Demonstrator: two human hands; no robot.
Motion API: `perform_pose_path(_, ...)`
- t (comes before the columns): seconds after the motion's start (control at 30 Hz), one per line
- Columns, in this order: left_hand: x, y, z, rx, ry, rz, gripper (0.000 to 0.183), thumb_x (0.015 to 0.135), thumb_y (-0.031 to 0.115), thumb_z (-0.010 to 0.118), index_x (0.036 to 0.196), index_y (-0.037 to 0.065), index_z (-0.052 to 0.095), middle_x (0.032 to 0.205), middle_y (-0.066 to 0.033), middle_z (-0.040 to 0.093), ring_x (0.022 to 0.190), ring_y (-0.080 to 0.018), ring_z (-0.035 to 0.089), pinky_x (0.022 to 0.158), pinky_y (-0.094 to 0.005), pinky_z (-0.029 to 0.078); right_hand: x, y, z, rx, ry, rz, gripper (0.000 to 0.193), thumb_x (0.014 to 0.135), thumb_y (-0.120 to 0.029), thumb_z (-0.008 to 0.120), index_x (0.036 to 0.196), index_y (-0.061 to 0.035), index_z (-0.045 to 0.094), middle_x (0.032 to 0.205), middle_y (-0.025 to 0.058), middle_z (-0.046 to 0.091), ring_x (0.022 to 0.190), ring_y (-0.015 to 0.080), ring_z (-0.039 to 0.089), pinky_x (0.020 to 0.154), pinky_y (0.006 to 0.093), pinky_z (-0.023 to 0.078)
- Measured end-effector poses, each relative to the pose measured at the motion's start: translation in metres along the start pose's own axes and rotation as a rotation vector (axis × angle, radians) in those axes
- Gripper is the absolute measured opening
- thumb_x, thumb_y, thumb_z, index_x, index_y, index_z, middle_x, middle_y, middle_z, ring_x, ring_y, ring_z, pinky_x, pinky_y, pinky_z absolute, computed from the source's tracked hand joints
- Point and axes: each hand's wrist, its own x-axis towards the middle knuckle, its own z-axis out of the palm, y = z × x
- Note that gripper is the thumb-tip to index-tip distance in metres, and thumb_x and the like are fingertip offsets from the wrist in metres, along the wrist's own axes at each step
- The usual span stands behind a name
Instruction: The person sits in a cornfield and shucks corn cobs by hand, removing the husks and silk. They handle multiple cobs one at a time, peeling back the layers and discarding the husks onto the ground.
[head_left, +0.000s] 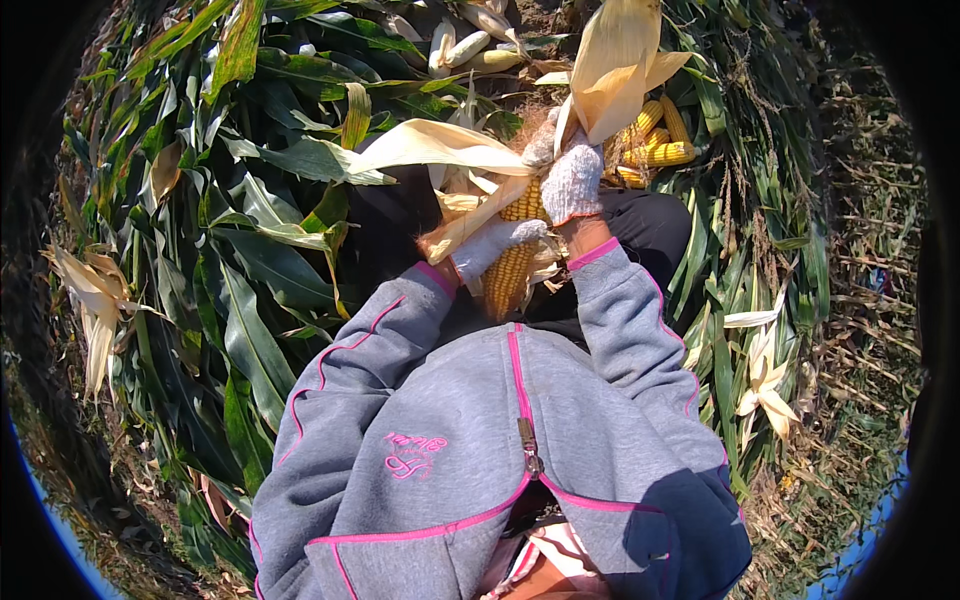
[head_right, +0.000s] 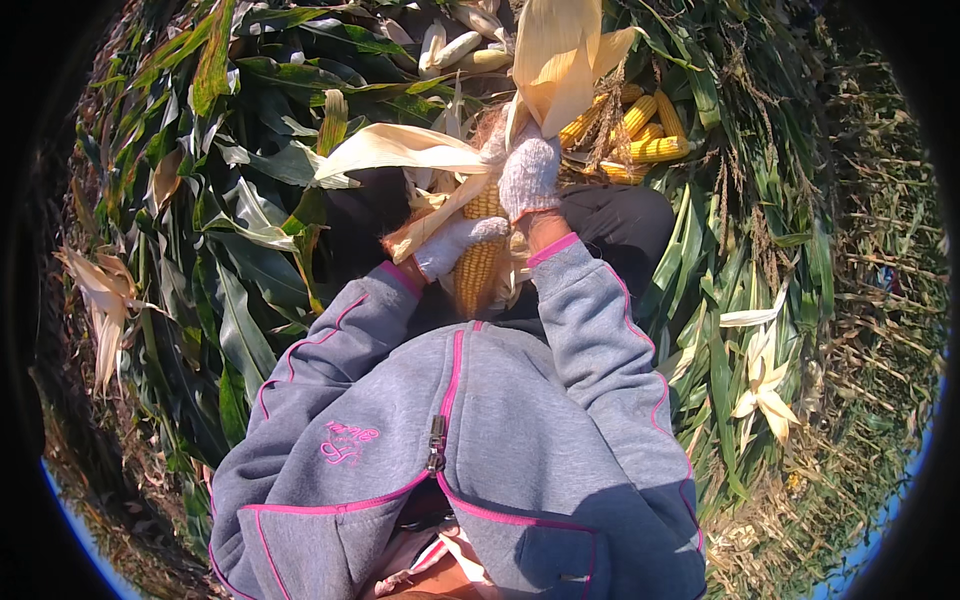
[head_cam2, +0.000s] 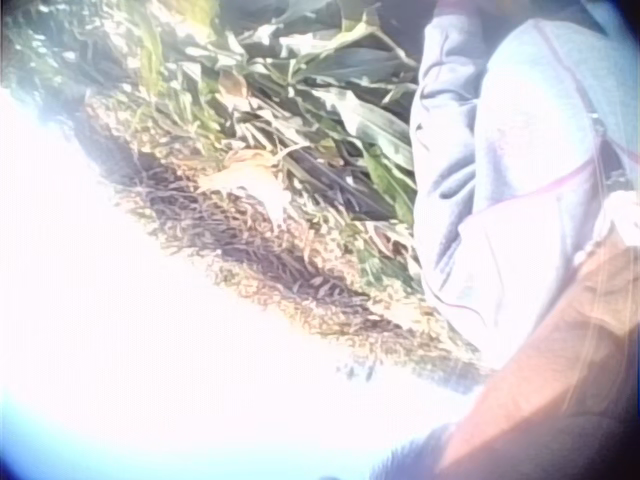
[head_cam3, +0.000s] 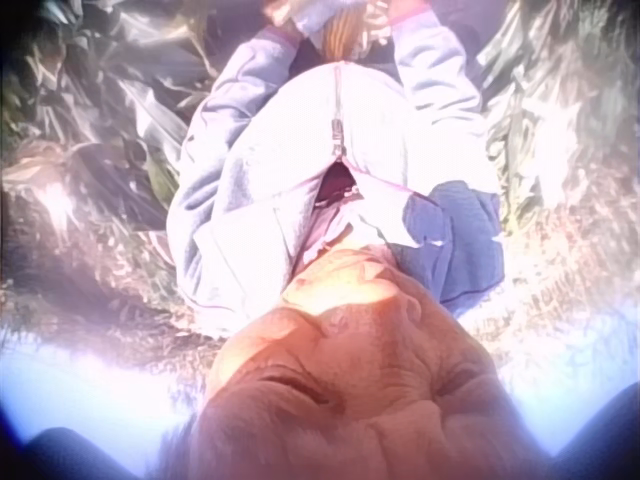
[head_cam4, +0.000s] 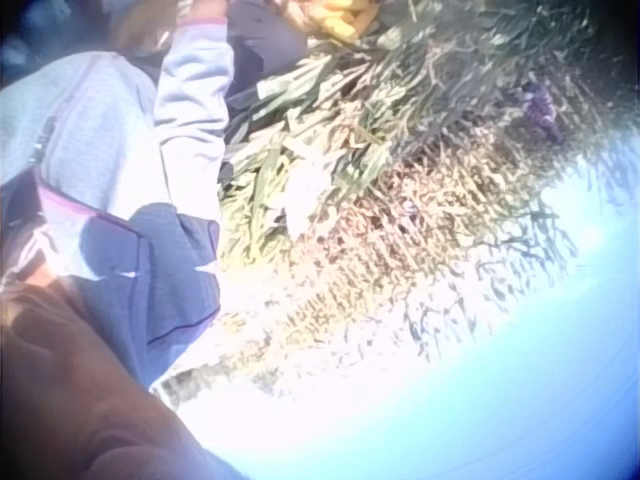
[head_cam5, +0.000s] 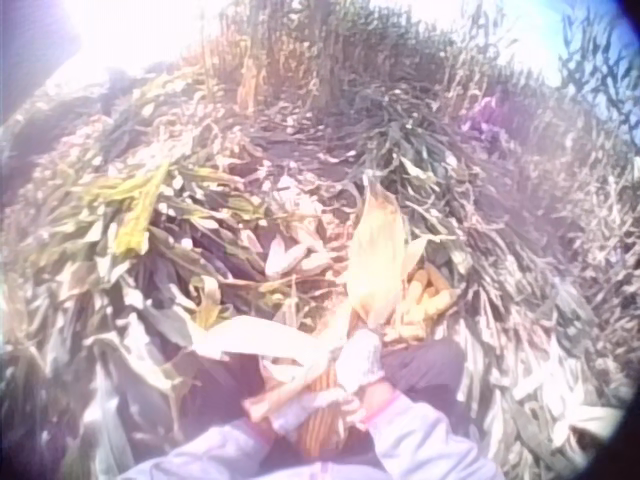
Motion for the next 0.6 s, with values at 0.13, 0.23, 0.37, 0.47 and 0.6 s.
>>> perform_pose_path(0.13, -0.005, -0.001, -0.008, -0.063, -0.016, 0.165, 0.052, 0.083, 0.027, 0.07, 0.125, 0.001, 0.054, 0.109, -0.0115, 0.064, 0.095, -0.0213, 0.065, 0.084, -0.0328, 0.054, 0.008, -0.068, -0.021, 1.688, -0.571, 0.152, 0.033, 0.099, -0.035, 0.036, 0.108, -0.0119, 0.057, 0.091, 0.0029, 0.061, 0.081, 0.0179, 0.057, 0.073, 0.0325, 0.048)
perform_pose_path(0.23, -0.002, -0.002, -0.012, -0.247, -0.108, 0.133, 0.053, 0.083, 0.024, 0.07, 0.127, 0.001, 0.052, 0.11, -0.0127, 0.064, 0.097, -0.0233, 0.065, 0.086, -0.0343, 0.054, 0.006, -0.08, -0.029, 1.933, -0.209, 0.506, 0.027, 0.097, -0.029, 0.042, 0.074, -0.0152, 0.047, 0.06, -0.004, 0.04, 0.05, 0.0103, 0.037, 0.045, 0.0252, 0.034)
perform_pose_path(0.37, -0.001, -0.002, -0.009, -0.256, -0.044, 0.092, 0.055, 0.081, 0.021, 0.07, 0.128, 0.0, 0.051, 0.111, -0.014, 0.064, 0.098, -0.024, 0.065, 0.086, -0.0359, 0.054, 0.014, -0.065, -0.034, 1.813, -0.08, 0.475, 0.025, 0.093, -0.025, 0.048, 0.07, -0.0161, 0.046, 0.057, -0.006, 0.037, 0.046, 0.0086, 0.033, 0.044, 0.0237, 0.033)
perform_pose_path(0.47, -0.006, -0.008, -0.012, -0.356, -0.153, 0.058, 0.057, 0.081, 0.022, 0.073, 0.129, 0.001, 0.05, 0.109, -0.0146, 0.064, 0.095, -0.025, 0.066, 0.083, -0.0355, 0.055, 0.047, -0.038, -0.095, 1.863, 0.122, 0.354, 0.025, 0.091, -0.027, 0.052, 0.07, -0.0158, 0.047, 0.058, -0.0053, 0.04, 0.045, 0.0088, 0.033, 0.042, 0.0237, 0.031)
perform_pose_path(0.6, -0.01, 0.0, -0.014, -0.231, -0.015, -0.034, 0.059, 0.082, 0.032, 0.074, 0.127, 0.002, 0.052, 0.1, -0.0144, 0.065, 0.09, -0.0257, 0.067, 0.076, -0.036, 0.057, 0.069, -0.05, -0.156, 1.307, 0.212, 0.288, 0.03, 0.094, -0.041, 0.059, 0.082, -0.0143, 0.052, 0.065, -0.0061, 0.042, 0.048, 0.0071, 0.034, 0.041, 0.0214, 0.027)
